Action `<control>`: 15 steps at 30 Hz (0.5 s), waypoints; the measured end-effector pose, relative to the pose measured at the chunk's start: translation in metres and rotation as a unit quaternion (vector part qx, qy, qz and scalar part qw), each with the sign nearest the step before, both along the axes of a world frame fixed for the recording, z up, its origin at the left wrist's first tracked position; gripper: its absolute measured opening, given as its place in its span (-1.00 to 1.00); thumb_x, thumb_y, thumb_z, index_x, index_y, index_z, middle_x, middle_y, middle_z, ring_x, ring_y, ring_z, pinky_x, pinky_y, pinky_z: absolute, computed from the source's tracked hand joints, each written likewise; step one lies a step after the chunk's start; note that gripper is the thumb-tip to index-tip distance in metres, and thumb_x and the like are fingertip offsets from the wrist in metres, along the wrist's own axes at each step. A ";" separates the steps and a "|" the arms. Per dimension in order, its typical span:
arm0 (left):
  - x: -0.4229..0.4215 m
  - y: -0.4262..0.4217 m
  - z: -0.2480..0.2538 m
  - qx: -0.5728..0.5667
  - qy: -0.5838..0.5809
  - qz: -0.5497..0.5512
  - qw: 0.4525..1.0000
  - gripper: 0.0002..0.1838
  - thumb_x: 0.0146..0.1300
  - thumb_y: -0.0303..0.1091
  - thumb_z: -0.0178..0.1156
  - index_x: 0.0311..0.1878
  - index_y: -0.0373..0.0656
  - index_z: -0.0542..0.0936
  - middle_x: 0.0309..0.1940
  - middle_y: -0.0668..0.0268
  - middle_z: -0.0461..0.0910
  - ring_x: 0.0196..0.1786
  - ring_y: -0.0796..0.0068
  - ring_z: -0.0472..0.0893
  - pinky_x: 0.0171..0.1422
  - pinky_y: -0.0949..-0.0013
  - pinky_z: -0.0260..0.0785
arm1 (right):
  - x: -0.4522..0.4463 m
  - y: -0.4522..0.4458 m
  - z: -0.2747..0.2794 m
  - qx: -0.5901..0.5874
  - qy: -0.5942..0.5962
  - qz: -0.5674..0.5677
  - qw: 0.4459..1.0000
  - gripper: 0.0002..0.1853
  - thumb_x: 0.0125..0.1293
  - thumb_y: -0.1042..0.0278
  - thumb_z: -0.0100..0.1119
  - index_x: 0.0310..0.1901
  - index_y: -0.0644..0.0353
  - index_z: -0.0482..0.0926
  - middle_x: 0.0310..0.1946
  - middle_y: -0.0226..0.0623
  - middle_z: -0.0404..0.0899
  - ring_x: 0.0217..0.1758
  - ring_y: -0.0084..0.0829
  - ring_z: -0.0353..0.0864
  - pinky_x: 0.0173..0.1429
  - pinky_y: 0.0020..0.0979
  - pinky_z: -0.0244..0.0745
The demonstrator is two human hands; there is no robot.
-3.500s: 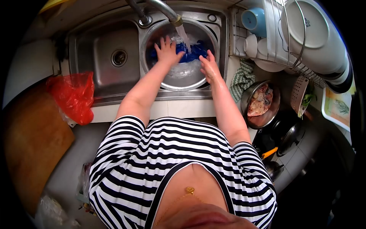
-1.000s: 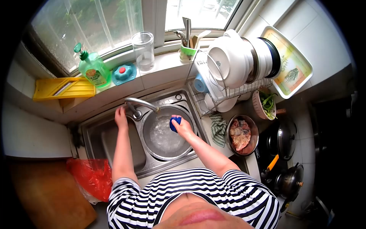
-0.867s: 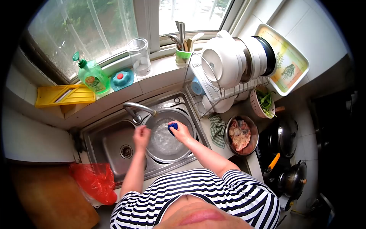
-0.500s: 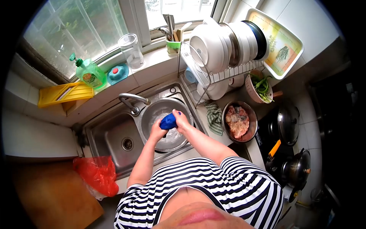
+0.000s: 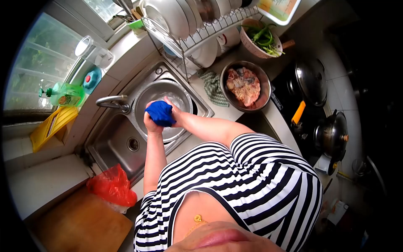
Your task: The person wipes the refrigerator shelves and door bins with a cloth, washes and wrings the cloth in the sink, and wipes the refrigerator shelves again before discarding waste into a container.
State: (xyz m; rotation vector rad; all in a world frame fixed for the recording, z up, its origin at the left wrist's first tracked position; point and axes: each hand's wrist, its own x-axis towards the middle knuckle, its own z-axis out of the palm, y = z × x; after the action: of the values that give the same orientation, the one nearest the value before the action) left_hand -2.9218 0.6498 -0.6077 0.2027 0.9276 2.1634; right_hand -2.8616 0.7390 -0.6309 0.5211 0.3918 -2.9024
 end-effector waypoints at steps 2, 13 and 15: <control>-0.008 -0.002 -0.021 -0.031 0.027 -0.003 0.999 -0.61 0.19 -0.23 -0.18 -0.05 -0.27 0.44 -0.14 0.12 0.52 -0.07 0.28 0.52 0.13 0.25 0.32 | -0.009 0.004 -0.010 -0.036 0.021 0.010 0.999 -0.22 0.12 -0.57 -0.33 -0.02 -0.04 0.52 -0.08 -0.36 0.56 -0.04 -0.39 0.54 0.05 -0.32 0.42; -0.044 -0.026 -0.054 -0.298 0.219 -0.071 0.926 -0.52 0.20 -0.08 -0.03 0.06 -0.22 0.45 -0.03 0.16 0.53 0.02 0.35 0.51 0.13 0.32 0.30 | 0.006 0.016 0.011 0.101 -0.041 0.150 0.983 -0.52 0.04 0.06 0.38 -0.04 0.02 0.46 -0.27 -0.33 0.54 -0.23 -0.38 0.57 -0.20 -0.26 0.57; -0.028 -0.026 -0.009 -0.138 0.127 -0.127 0.974 -0.25 0.07 0.05 0.15 0.27 -0.14 0.24 0.22 0.09 0.31 0.20 0.14 0.38 0.32 0.18 0.19 | 0.010 0.019 0.033 0.092 -0.029 0.163 0.982 -0.56 0.06 0.15 0.38 -0.05 0.05 0.46 -0.29 -0.33 0.54 -0.29 -0.45 0.58 -0.34 -0.47 0.58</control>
State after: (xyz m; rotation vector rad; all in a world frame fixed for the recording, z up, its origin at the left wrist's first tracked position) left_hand -2.9495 0.6243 -0.6171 0.4419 1.2624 1.7785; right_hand -2.8515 0.7583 -0.5977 0.5115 0.6719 -2.5440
